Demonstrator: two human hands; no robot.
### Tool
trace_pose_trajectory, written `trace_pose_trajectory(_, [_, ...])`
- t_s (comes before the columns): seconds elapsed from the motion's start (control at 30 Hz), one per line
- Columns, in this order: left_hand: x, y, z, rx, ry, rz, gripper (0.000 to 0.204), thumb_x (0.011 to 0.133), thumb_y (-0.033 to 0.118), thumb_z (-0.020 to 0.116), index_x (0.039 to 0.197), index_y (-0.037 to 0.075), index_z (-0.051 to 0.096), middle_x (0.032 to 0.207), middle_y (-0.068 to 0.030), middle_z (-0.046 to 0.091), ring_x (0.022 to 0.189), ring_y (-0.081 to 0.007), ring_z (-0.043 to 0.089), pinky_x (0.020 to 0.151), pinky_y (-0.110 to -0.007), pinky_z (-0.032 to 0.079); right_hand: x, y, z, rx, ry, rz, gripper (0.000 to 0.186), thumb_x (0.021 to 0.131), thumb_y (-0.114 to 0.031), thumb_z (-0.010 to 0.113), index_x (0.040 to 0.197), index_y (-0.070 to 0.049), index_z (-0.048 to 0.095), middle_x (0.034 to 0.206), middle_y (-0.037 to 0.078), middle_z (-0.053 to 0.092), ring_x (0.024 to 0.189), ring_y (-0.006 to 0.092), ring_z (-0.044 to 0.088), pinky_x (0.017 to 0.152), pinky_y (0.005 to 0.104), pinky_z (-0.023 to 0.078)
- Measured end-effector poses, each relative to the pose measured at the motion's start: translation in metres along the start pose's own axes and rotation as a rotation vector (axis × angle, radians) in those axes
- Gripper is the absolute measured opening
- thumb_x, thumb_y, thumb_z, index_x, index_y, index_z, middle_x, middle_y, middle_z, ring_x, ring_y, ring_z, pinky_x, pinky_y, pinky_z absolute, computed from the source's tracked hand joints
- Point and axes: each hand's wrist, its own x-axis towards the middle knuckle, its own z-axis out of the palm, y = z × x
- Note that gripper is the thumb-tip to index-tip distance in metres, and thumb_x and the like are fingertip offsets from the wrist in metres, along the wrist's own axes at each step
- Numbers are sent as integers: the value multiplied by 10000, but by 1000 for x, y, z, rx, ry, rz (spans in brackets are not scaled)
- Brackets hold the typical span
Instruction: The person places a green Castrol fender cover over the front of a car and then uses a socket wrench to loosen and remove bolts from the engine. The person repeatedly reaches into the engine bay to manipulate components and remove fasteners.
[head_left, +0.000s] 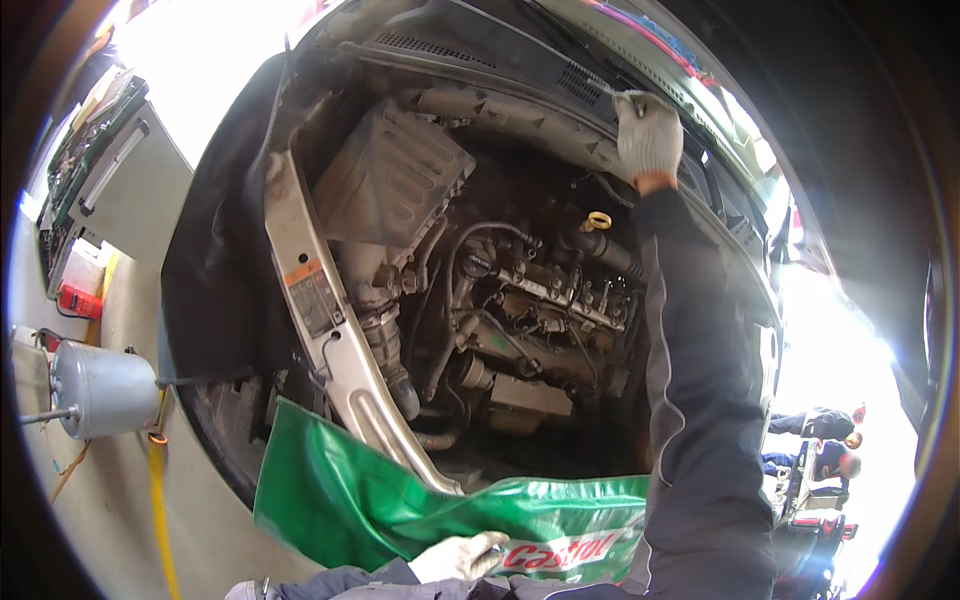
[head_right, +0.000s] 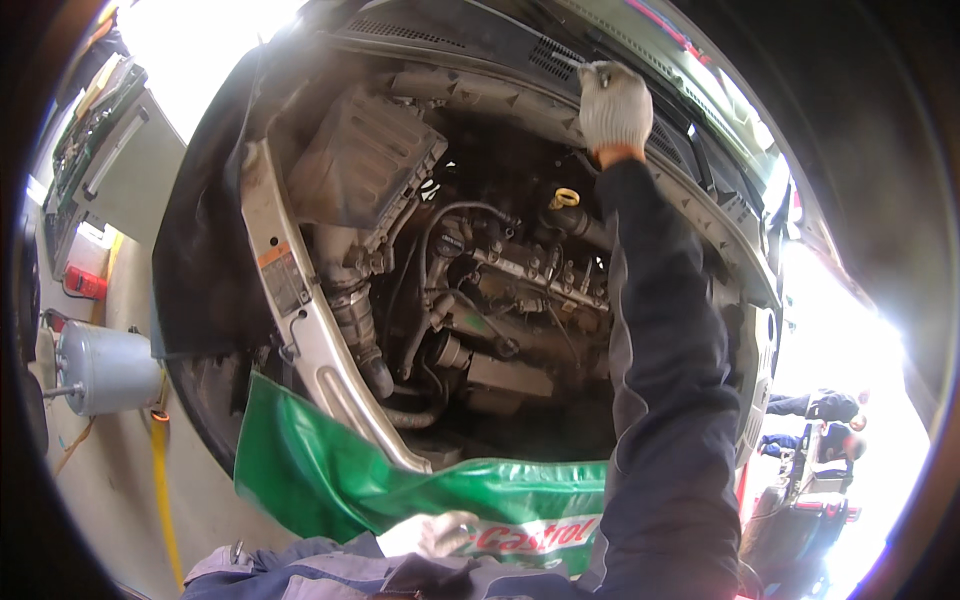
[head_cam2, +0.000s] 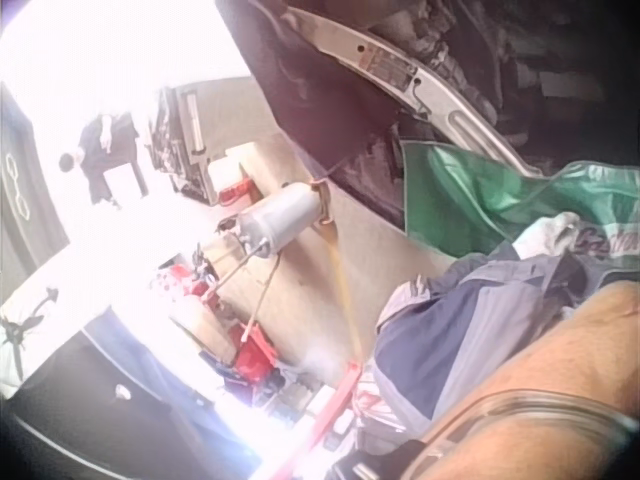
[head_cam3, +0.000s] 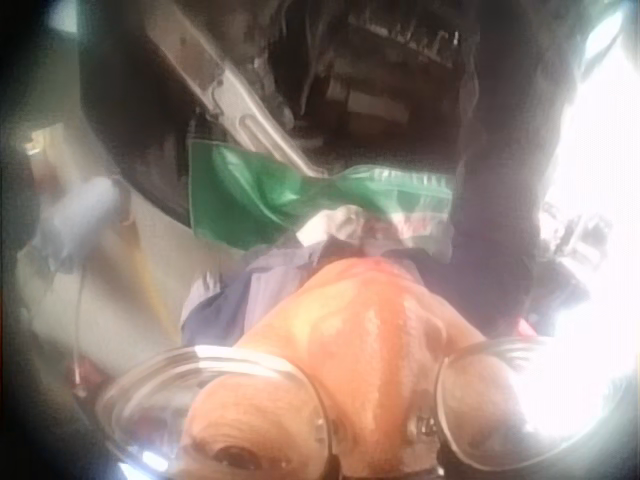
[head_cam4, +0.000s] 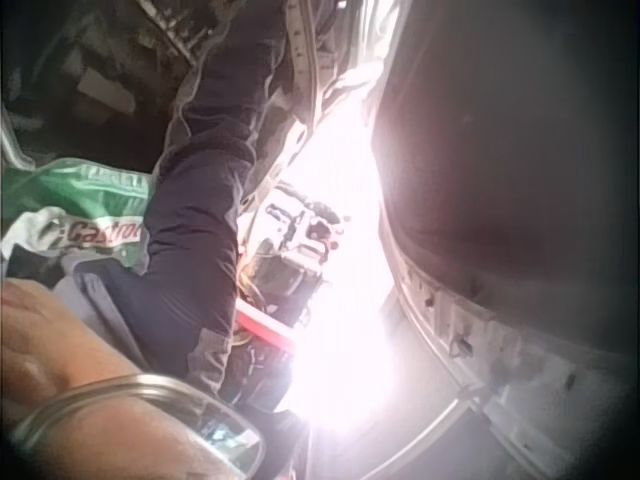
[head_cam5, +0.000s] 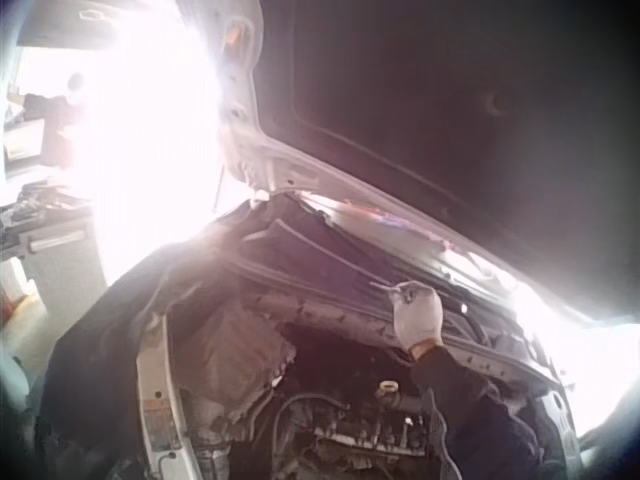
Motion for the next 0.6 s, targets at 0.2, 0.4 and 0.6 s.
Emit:
trace_pose_trajectory(0.2, [5,7,-14,173,45,-20,342,1078,293,750,1387,152,709,1218,-129,749,1070,-320,759,873,-380,637,96,74,116,-118,74,79,273,987,-351,781,1072,-108,874,1033,182,832,998,415,789,894,474,617])
trace_pose_trajectory(0.4, [9,16,-24,-43,-74,-184,352,1078,329,750,1389,169,709,1160,-146,762,993,-317,776,836,-401,636,121,81,105,-197,-311,155,408,1026,-458,749,1114,-77,864,1105,235,831,1057,349,807,1000,485,614])
trace_pose_trajectory(0.6, [9,-3,-8,14,-119,-126,395,1066,358,775,1411,182,698,1020,-94,777,817,-250,772,729,-373,629,5,41,-64,-593,-591,-615,259,939,-72,678,1170,15,758,1254,258,738,1150,400,745,985,508,607])
